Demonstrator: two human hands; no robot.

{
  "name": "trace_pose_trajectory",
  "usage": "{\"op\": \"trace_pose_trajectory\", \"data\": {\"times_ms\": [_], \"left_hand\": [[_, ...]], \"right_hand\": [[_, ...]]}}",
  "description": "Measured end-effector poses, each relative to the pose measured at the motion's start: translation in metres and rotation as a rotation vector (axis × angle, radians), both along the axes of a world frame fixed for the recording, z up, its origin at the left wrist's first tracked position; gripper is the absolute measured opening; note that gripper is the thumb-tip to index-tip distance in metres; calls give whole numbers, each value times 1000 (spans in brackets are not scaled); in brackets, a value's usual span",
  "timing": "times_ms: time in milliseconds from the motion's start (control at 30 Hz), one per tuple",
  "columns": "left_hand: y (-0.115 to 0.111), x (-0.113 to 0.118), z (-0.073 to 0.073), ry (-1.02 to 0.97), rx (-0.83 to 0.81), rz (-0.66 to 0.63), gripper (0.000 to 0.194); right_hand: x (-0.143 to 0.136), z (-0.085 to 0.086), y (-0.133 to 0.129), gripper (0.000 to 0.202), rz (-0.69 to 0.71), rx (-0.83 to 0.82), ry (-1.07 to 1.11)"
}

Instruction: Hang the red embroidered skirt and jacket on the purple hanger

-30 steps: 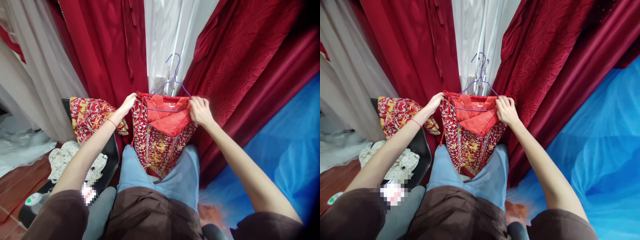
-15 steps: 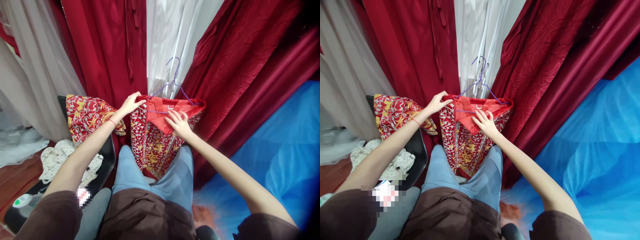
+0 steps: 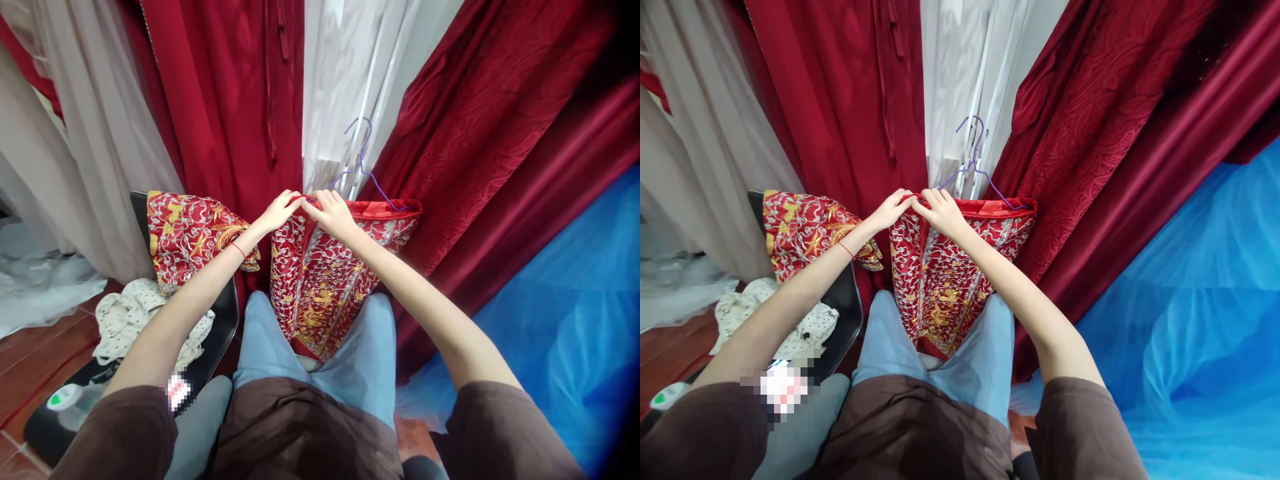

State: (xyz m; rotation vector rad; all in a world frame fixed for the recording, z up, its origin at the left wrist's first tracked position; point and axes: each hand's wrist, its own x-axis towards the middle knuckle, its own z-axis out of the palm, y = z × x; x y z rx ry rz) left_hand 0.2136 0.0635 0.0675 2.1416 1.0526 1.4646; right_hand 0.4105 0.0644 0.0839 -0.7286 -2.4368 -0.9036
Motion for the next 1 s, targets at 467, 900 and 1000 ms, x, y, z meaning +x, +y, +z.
{"op": "trace_pose_trajectory", "data": {"times_ms": [467,900,1000], "left_hand": [[9,-6,-8,56,40,-67,25],[-1,-3,1,-65,-25,-55,23],[-6,-8,10,-58,-104,-122,20]], "right_hand": [[-9,125,1,14,199,-969,481],[14,76,12,36,-55,-372,430],[44,69,-8,43,-229,-437,133]]}}
